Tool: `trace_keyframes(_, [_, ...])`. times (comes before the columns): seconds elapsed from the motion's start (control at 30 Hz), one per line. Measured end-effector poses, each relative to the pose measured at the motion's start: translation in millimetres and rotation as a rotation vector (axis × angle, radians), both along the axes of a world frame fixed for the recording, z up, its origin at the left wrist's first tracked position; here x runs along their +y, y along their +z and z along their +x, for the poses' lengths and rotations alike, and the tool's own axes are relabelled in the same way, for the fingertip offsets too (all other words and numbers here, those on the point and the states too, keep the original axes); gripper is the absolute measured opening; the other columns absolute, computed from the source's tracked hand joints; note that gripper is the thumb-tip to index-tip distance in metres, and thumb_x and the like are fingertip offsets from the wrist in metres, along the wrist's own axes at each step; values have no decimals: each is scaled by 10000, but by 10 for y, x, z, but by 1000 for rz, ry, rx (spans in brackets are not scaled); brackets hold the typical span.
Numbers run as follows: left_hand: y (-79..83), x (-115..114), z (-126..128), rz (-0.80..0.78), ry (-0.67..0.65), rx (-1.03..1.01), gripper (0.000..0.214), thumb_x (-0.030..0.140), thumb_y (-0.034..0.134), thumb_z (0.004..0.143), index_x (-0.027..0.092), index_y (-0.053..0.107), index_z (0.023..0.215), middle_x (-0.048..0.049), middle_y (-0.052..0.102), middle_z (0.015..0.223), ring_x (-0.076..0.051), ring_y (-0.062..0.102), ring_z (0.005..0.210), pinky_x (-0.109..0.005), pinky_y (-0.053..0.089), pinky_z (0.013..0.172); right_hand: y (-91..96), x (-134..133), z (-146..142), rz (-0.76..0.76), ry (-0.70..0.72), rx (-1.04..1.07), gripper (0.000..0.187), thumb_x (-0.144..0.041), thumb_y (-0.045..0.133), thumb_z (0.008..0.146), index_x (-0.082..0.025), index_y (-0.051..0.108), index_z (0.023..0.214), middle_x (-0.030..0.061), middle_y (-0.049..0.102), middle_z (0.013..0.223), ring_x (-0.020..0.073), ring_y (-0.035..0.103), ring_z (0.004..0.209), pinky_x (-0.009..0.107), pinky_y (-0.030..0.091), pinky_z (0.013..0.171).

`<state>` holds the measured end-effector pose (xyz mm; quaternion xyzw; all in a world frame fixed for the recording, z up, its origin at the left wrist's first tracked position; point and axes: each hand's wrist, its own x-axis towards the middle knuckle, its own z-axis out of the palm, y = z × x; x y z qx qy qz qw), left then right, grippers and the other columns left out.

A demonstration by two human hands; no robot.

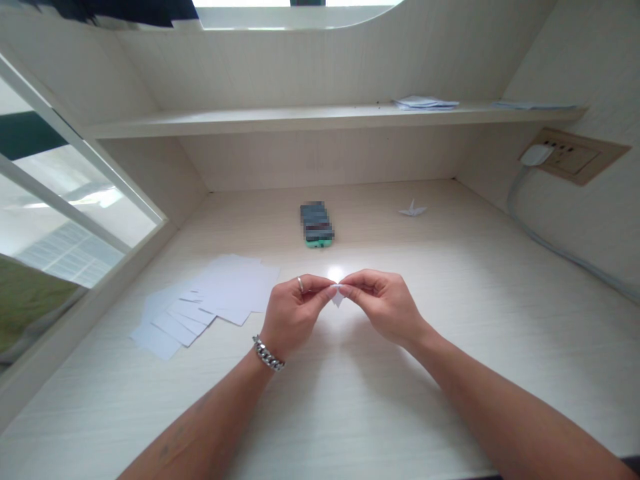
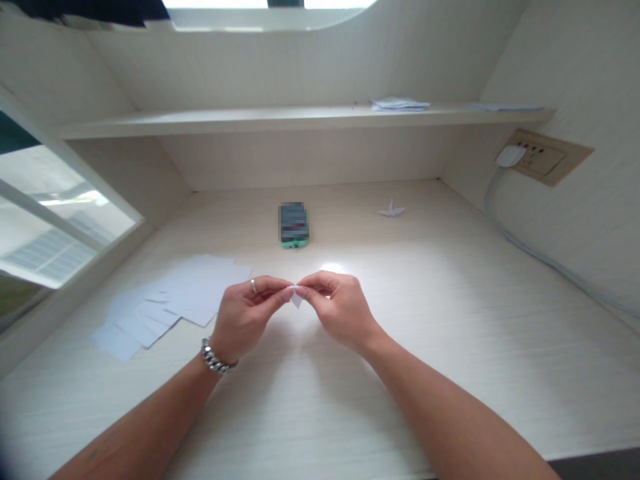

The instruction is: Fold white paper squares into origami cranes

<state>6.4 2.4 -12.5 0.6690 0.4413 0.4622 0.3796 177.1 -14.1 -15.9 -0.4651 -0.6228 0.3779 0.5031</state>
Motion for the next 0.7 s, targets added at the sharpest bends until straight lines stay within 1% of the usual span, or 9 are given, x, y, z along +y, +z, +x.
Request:
trace_keyframes(0.23, [-19, 3, -3, -49, -1, -67, 99, 268, 756, 738, 170, 745, 744, -29, 738, 703, -148, 662, 648, -225, 509, 595, -21, -28, -44, -33, -5, 87, 133, -305, 707, 801, -175, 737, 799, 61, 736, 779, 193, 676, 729, 307, 523, 668])
trace_keyframes(0.43, [40, -27, 9, -35, 23, -59, 93, 252, 741, 743, 161, 734, 722, -28, 731, 697, -144, 651, 644, -228, 508, 602, -51, -44, -96, -29, -16, 202, 135, -305, 725, 787, -170, 726, 779, 51, 727, 754, 180, 669, 703, 301, 525, 665])
trace_keyframes(0.5, [51, -20, 21, -68, 17, -71, 112, 261, 720, 765, 153, 739, 745, -34, 733, 699, -141, 651, 639, -228, 514, 603, -70, -22, -110, -55, -16, 246, 142, -308, 718, 794, -167, 722, 779, 46, 725, 751, 175, 669, 702, 299, 528, 669])
trace_keyframes(0.57, [45, -2, 34, -131, 4, -108, 146, 280, 703, 781, 140, 747, 788, -45, 740, 714, -142, 654, 637, -232, 525, 604, -88, 9, -116, -116, -19, 287, 164, -322, 720, 789, -159, 715, 775, 44, 722, 736, 170, 668, 691, 297, 531, 666])
trace_keyframes(0.7, [-5, 39, 45, -238, -27, -156, 214, 304, 727, 756, 121, 750, 863, -65, 751, 758, -153, 664, 660, -250, 542, 636, -107, 54, -111, -196, -30, 313, 222, -361, 727, 776, -141, 698, 782, 48, 714, 710, 169, 663, 676, 298, 529, 657])
